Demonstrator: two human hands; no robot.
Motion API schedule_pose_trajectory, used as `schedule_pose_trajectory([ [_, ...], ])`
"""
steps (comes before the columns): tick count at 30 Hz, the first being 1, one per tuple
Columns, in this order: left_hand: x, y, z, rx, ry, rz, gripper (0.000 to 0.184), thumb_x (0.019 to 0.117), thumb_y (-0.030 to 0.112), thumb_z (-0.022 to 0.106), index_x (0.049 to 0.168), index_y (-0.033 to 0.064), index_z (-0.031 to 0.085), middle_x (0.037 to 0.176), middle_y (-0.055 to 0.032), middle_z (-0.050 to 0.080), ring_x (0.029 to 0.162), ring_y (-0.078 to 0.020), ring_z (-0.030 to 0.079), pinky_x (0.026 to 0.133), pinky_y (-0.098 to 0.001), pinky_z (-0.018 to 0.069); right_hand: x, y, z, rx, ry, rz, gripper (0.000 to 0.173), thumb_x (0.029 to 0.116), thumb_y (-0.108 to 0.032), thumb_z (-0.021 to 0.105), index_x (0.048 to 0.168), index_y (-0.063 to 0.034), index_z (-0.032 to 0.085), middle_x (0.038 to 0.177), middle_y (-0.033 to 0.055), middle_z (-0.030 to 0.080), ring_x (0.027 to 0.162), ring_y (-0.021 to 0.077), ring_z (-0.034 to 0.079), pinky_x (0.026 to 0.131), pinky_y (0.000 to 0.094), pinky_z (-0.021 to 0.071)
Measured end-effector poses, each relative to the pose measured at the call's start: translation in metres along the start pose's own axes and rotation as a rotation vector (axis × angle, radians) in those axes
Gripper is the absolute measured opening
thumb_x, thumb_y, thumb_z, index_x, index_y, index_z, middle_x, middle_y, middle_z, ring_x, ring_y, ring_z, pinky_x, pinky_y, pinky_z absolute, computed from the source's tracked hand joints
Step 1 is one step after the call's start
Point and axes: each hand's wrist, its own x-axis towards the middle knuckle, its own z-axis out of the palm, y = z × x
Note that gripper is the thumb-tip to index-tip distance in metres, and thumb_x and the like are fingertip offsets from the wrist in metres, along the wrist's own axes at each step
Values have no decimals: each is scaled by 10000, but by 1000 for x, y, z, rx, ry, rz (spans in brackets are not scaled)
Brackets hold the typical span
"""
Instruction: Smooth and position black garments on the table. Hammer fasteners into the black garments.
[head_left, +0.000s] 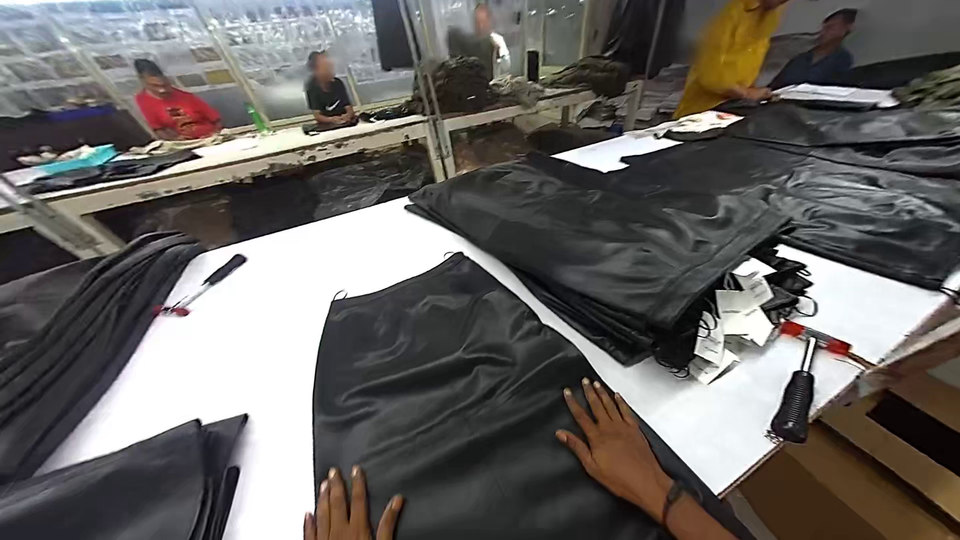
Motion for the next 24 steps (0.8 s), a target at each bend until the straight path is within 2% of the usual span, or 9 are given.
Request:
schedule_pose_trajectory([
  [3,48,-14,13,-7,81,-1,993,952,791,211,1547,26,427,1591,-290,367,1485,-469,344,1187,-677,236,47,-8,8,-5,-59,-9,818,1006,-722,189,1589,-191,406,1643,215,314,1527,407,275,1217,636,184],
  [7,110,-36,14,12,-56,-43,987,953,787,190,1582,45,363,1653,-244,272,1541,-413,249,1220,-644,182,102,-23,24,-17,-53,-4,830,1006,-720,184,1602,-175,375,1649,228,290,1533,423,247,1221,635,164],
  [10,129,-48,14,-22,-76,-25,937,981,741,233,1587,34,341,1658,-266,234,1544,-432,223,1214,-647,187,123,-29,17,25,-147,-24,827,1018,-706,210,1618,-149,325,1659,248,244,1540,443,205,1223,639,141],
  [13,118,-50,8,-40,-2,14,884,989,700,296,1587,51,349,1668,-248,221,1549,-439,199,1199,-679,179,111,-25,-7,79,-160,-53,752,1044,-638,310,1599,-134,367,1651,235,277,1533,432,236,1212,648,187],
  [15,89,-42,-5,32,2,16,859,1004,680,270,1576,48,375,1664,-236,247,1546,-426,223,1208,-687,156,82,-20,-22,35,-100,-69,725,1042,-609,349,1567,-114,425,1638,224,315,1524,420,272,1206,657,205],
  [17,51,-30,-14,67,-7,-33,914,989,720,224,1538,22,440,1630,-245,328,1520,-428,297,1206,-690,168,48,-20,-28,-13,-77,-65,765,1023,-665,283,1560,-147,450,1628,222,339,1517,419,290,1198,670,207],
  [20,13,-24,-9,41,11,-109,993,961,772,177,1535,4,437,1622,-226,356,1496,-428,350,1183,-700,206,20,-23,-12,-42,-92,-31,838,978,-766,187,1592,-239,404,1641,234,304,1520,461,255,1180,724,140],
  [24,33,-33,1,32,52,-128,985,967,759,171,1540,-1,425,1621,-227,358,1506,-427,330,1183,-699,200,51,-26,13,-33,-13,-37,808,983,-754,180,1586,-270,413,1638,222,321,1516,453,273,1180,709,158],
])
